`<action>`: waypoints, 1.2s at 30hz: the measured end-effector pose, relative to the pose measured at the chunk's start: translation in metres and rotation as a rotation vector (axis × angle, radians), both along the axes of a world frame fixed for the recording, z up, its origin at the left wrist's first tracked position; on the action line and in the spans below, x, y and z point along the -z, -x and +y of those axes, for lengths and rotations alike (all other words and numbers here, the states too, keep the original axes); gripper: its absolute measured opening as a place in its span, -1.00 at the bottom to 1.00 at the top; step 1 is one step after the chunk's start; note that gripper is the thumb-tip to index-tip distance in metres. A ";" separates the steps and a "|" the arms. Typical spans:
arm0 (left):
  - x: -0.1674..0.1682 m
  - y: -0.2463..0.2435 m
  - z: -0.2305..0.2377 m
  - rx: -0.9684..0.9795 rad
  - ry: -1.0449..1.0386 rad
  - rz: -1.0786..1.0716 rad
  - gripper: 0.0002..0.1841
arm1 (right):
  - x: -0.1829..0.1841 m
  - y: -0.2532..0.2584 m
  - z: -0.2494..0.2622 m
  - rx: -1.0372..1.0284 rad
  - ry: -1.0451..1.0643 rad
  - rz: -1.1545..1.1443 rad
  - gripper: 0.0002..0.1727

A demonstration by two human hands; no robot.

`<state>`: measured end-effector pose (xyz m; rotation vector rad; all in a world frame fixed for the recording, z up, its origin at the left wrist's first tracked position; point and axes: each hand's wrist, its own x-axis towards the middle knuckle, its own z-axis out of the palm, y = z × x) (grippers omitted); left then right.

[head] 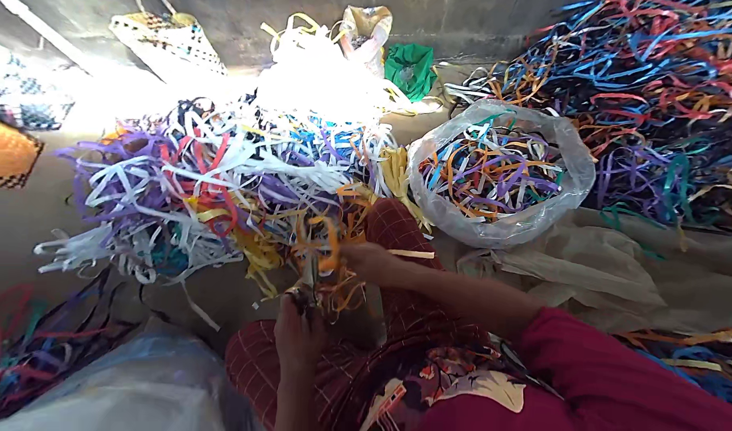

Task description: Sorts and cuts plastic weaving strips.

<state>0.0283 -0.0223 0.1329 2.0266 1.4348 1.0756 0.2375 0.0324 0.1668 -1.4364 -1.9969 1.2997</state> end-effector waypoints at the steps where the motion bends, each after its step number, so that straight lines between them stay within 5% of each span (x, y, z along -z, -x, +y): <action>1: 0.004 0.002 -0.004 0.038 -0.022 -0.095 -0.61 | 0.004 -0.003 0.004 0.085 0.033 0.069 -0.59; 5: 0.023 0.005 -0.024 0.167 0.234 -0.191 -0.52 | 0.011 -0.011 0.010 0.278 0.060 0.353 -0.60; 10: 0.047 0.001 -0.027 0.174 0.565 -0.107 -0.42 | 0.011 -0.004 0.006 0.237 0.142 0.482 -0.47; 20: 0.029 -0.011 -0.003 0.193 0.688 -0.038 -0.53 | 0.007 -0.020 0.006 0.029 0.189 0.364 -0.55; 28: 0.027 -0.017 -0.015 0.211 0.741 0.016 -0.59 | 0.033 -0.011 0.002 0.386 0.333 0.687 -0.88; 32: 0.032 -0.003 -0.021 0.174 0.701 0.049 -0.64 | 0.033 -0.014 0.002 0.474 0.271 0.801 -0.81; 36: 0.036 0.012 -0.012 -0.066 0.539 -0.069 -0.66 | 0.025 -0.021 0.002 0.411 0.297 0.809 -0.72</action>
